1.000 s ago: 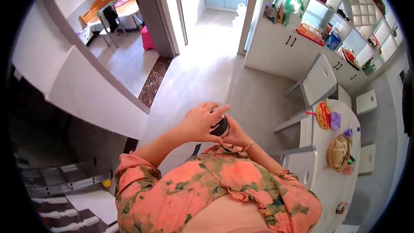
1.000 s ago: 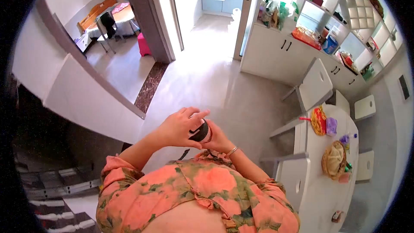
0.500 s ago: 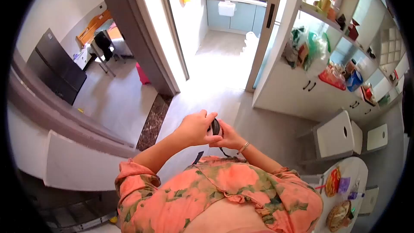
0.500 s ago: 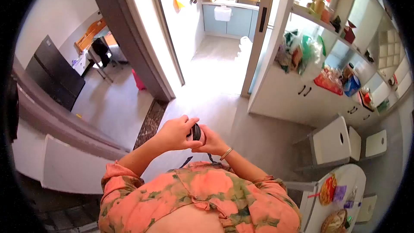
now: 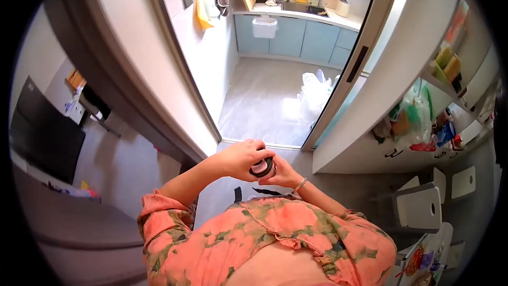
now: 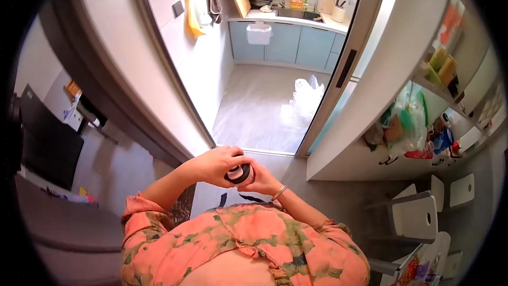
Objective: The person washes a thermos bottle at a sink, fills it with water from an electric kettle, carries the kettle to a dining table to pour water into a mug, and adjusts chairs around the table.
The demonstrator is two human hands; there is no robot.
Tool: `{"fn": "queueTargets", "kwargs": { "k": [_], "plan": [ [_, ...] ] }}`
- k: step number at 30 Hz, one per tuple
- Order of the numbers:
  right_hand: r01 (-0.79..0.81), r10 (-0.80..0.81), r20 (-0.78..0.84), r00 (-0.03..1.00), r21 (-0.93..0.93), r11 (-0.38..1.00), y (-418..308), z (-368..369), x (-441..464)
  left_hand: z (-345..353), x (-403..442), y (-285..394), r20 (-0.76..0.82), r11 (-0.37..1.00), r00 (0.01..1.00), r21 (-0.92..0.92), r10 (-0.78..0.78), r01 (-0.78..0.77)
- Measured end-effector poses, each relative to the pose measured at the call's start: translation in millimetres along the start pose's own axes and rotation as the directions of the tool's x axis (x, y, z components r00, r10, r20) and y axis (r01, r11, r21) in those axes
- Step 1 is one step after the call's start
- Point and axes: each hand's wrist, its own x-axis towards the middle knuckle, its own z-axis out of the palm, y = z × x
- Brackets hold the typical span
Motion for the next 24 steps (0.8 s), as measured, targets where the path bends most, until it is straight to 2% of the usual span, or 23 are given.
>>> {"fn": "queueTargets", "kwargs": {
  "k": [2,4,7,10,12,13,14,15,16,19,24],
  "plan": [
    [0.006,-0.007,-0.085,0.996,-0.016,1.0,3,-22,50,-31,27,-48,0.002,1.0,1.0,0.004,-0.005,0.005],
    [0.009,-0.006,-0.166,0.986,0.016,1.0,4,-47,94,-57,57,-90,-0.08,1.0,0.997,-0.009,-0.007,0.006],
    [0.028,-0.049,-0.253,0.966,-0.083,0.996,20,-93,163,-100,101,-157,-0.093,0.996,0.996,-0.084,0.013,-0.021],
    [0.042,-0.065,-0.277,0.959,-0.088,0.995,49,-147,237,-129,153,-243,-0.149,0.993,0.986,-0.087,0.069,-0.083],
    [0.106,-0.111,-0.298,0.948,-0.033,0.994,59,-184,288,-163,188,-289,-0.143,0.998,0.989,-0.048,0.04,-0.047],
    [0.06,-0.119,-0.317,0.941,-0.19,0.98,56,-206,313,-178,204,-310,-0.178,0.996,0.983,-0.069,0.041,-0.054],
    [0.131,-0.161,-0.31,0.937,-0.117,0.985,63,-226,338,-196,223,-335,-0.219,0.995,0.975,-0.081,0.045,-0.064],
    [0.118,-0.15,-0.319,0.936,-0.118,0.986,62,-248,367,-215,243,-361,-0.186,0.995,0.982,-0.084,0.041,-0.057],
    [0.096,-0.13,-0.329,0.935,-0.117,0.989,56,-266,388,-238,257,-374,-0.165,0.994,0.986,-0.106,-0.003,-0.015],
    [0.133,-0.228,-0.37,0.901,-0.265,0.955,44,-321,453,-283,305,-428,-0.19,0.981,0.981,-0.195,-0.038,0.0],
    [0.095,-0.184,-0.422,0.888,-0.224,0.97,52,-408,546,-336,385,-520,-0.186,0.953,0.979,-0.301,-0.083,0.023]
  ]
}}
